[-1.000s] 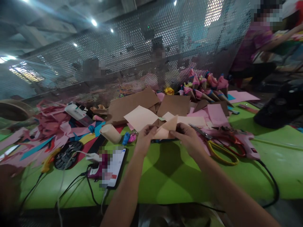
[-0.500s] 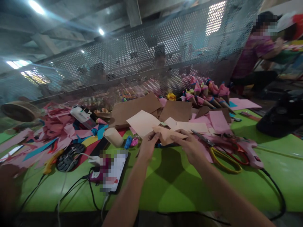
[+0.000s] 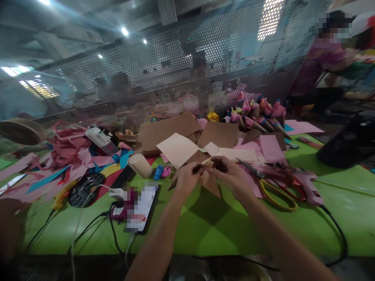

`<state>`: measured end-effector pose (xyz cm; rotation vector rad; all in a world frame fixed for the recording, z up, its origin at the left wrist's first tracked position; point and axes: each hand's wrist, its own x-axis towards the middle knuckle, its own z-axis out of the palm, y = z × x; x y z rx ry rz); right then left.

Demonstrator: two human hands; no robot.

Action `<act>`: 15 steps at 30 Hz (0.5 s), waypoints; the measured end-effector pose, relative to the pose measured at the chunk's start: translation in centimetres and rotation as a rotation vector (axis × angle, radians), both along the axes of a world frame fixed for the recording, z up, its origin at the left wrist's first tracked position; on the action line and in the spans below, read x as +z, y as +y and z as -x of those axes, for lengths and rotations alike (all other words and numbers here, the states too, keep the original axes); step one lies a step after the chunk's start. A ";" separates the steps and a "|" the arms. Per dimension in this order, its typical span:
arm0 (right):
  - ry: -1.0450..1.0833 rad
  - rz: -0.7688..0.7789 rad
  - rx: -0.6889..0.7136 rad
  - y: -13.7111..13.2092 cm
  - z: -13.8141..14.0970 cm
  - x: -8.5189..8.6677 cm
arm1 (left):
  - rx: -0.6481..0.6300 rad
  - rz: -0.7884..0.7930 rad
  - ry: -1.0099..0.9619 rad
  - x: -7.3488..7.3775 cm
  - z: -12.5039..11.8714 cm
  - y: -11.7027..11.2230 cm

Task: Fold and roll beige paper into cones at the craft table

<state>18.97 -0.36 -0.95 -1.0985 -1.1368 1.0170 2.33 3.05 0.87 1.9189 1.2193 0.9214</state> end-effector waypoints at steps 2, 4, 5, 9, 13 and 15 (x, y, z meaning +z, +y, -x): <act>-0.033 -0.011 -0.015 0.1 0.0 0.0 | -0.056 -0.011 0.079 0.1 -0.2 -0.2; -0.044 -0.018 -0.052 0.2 -0.1 0.0 | -0.107 -0.006 0.086 0.1 -0.3 -0.4; -0.033 -0.018 -0.069 0.2 -0.1 -0.1 | -0.126 0.006 0.071 0.0 -0.4 -0.4; 0.074 -0.013 -0.122 0.4 -0.4 -0.1 | -0.184 0.090 -0.024 -0.3 -0.4 -0.2; 0.202 -0.057 -0.233 0.6 -0.5 0.2 | -0.178 0.164 -0.154 -0.6 -0.3 0.4; 0.251 -0.066 -0.260 0.5 -0.5 0.3 | -0.139 0.199 -0.233 -0.7 -0.2 0.7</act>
